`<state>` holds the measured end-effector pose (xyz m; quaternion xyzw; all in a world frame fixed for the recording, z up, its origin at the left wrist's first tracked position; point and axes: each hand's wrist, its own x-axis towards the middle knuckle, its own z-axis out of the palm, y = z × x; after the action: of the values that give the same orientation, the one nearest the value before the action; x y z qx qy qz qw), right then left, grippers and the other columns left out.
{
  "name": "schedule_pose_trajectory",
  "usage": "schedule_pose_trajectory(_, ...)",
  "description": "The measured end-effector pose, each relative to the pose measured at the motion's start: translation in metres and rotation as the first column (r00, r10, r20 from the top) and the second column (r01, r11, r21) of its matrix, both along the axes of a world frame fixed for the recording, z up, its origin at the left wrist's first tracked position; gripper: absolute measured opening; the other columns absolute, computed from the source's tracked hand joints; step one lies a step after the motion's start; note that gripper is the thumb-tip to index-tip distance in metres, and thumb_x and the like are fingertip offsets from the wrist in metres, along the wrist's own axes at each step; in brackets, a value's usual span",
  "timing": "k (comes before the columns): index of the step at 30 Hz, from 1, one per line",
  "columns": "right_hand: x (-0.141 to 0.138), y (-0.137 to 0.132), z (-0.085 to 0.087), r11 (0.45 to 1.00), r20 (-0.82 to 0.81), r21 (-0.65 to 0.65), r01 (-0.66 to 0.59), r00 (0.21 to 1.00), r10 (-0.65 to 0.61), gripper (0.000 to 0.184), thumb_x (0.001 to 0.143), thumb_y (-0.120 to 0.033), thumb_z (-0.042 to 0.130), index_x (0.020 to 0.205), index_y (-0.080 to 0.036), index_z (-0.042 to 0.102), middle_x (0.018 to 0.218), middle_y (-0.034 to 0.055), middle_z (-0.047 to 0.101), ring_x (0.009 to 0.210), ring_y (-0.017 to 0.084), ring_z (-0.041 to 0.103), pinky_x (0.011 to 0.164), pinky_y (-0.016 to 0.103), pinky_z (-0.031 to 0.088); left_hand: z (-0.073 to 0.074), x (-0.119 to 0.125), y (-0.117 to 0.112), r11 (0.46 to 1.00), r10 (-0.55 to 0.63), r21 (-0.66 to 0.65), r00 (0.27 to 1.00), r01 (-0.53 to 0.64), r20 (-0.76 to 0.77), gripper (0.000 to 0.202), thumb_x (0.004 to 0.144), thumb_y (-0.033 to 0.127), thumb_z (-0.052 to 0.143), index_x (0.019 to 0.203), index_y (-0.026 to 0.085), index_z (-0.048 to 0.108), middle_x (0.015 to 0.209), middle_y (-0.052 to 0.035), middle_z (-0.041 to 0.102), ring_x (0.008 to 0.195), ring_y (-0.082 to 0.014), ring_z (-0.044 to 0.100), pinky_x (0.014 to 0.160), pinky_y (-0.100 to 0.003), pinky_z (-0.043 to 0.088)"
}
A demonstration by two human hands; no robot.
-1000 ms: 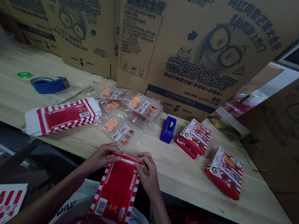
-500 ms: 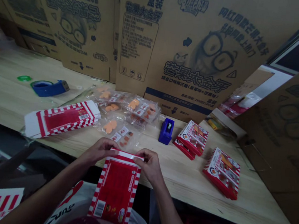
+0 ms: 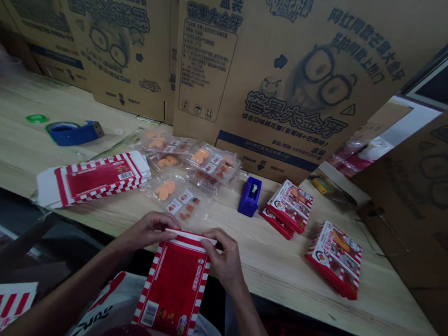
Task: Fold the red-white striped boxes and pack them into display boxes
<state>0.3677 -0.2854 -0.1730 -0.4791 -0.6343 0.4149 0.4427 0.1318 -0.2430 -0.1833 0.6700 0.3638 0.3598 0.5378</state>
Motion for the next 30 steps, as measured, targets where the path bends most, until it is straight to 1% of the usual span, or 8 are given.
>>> schedule_pose_trajectory(7, -0.003, -0.004, -0.009, 0.993, -0.090, -0.092, 0.068, 0.993, -0.076, 0.018, 0.080, -0.032, 0.067, 0.070, -0.017, 0.066, 0.073, 0.0039, 0.067, 0.068, 0.016, 0.061, 0.063, 0.026, 0.047, -0.011, 0.013, -0.016, 0.990, 0.105, 0.090, 0.994, -0.107, 0.022, 0.017, 0.084, 0.029, 0.060, 0.087, 0.016, 0.071, 0.083, -0.0056, 0.067, 0.079, -0.0177, 0.060, 0.075, -0.028, 0.045)
schedule_pose_trajectory(13, -0.017, -0.028, -0.025, 0.972, -0.106, 0.084, 0.221, 0.972, -0.212, 0.010, 0.084, -0.026, 0.064, 0.089, -0.021, 0.071, 0.098, 0.0062, 0.072, 0.098, 0.020, 0.065, 0.091, 0.033, 0.048, -0.021, 0.022, -0.024, 0.983, 0.164, -0.104, 0.971, -0.148, 0.172, 0.017, 0.079, 0.033, 0.067, 0.081, 0.017, 0.070, 0.088, -0.0058, 0.065, 0.086, -0.0202, 0.060, 0.081, -0.029, 0.045)
schedule_pose_trajectory(16, -0.008, -0.020, -0.037, 0.990, -0.142, 0.009, 0.142, 0.980, -0.139, 0.015, 0.085, -0.031, 0.061, 0.092, -0.021, 0.071, 0.101, 0.0072, 0.072, 0.099, 0.020, 0.066, 0.090, 0.035, 0.050, -0.025, 0.027, -0.023, 0.963, 0.238, -0.170, 0.959, -0.211, 0.153, 0.020, 0.076, 0.035, 0.069, 0.072, 0.016, 0.066, 0.079, -0.0035, 0.064, 0.079, -0.0189, 0.059, 0.076, -0.027, 0.045)
schedule_pose_trajectory(18, 0.010, 0.001, -0.045, 0.983, -0.157, -0.025, 0.183, 0.970, -0.185, 0.024, 0.083, -0.038, 0.062, 0.098, -0.020, 0.070, 0.104, 0.0087, 0.071, 0.098, 0.021, 0.065, 0.086, 0.035, 0.051, -0.024, 0.027, -0.020, 0.957, 0.246, -0.189, 0.960, -0.219, 0.132, 0.023, 0.076, 0.038, 0.068, 0.070, 0.016, 0.065, 0.075, -0.0025, 0.063, 0.074, -0.0180, 0.057, 0.071, -0.025, 0.045)
schedule_pose_trajectory(20, 0.036, 0.031, -0.050, 0.904, -0.108, 0.013, 0.427, 0.900, -0.423, 0.033, 0.080, -0.044, 0.061, 0.099, -0.018, 0.068, 0.103, 0.0100, 0.070, 0.094, 0.021, 0.065, 0.080, 0.033, 0.052, -0.023, 0.024, -0.018, 0.958, 0.244, -0.184, 0.963, -0.222, 0.113, 0.025, 0.077, 0.040, 0.067, 0.070, 0.017, 0.064, 0.076, -0.0026, 0.063, 0.073, -0.0184, 0.057, 0.069, -0.025, 0.045)
schedule_pose_trajectory(22, 0.063, 0.063, -0.052, 0.741, -0.030, 0.083, 0.667, 0.745, -0.667, 0.039, 0.079, -0.050, 0.056, 0.096, -0.016, 0.066, 0.100, 0.0108, 0.068, 0.091, 0.021, 0.062, 0.075, 0.032, 0.051, -0.020, 0.021, -0.017, 0.956, 0.261, -0.165, 0.962, -0.244, 0.086, 0.026, 0.078, 0.042, 0.065, 0.070, 0.017, 0.064, 0.076, -0.0030, 0.064, 0.074, -0.0195, 0.058, 0.069, -0.025, 0.045)
schedule_pose_trajectory(24, 0.084, 0.092, -0.052, 0.654, 0.029, 0.111, 0.748, 0.655, -0.755, 0.040, 0.077, -0.051, 0.053, 0.090, -0.016, 0.065, 0.095, 0.0106, 0.067, 0.088, 0.021, 0.060, 0.072, 0.031, 0.049, -0.018, 0.018, -0.018, 0.951, 0.289, -0.137, 0.956, -0.279, 0.060, 0.027, 0.077, 0.044, 0.066, 0.070, 0.018, 0.064, 0.076, -0.0028, 0.064, 0.076, -0.0208, 0.058, 0.070, -0.026, 0.046)
schedule_pose_trajectory(30, 0.100, 0.134, -0.058, 0.627, 0.175, 0.041, 0.778, 0.612, -0.771, 0.023, 0.067, -0.041, 0.058, 0.059, -0.019, 0.061, 0.058, 0.0016, 0.059, 0.067, 0.020, 0.057, 0.061, 0.028, 0.044, -0.015, 0.009, -0.019, 0.941, 0.322, -0.125, 0.945, -0.314, 0.048, 0.030, 0.072, 0.049, 0.068, 0.070, 0.019, 0.066, 0.078, -0.0029, 0.066, 0.076, -0.0231, 0.061, 0.070, -0.028, 0.048)
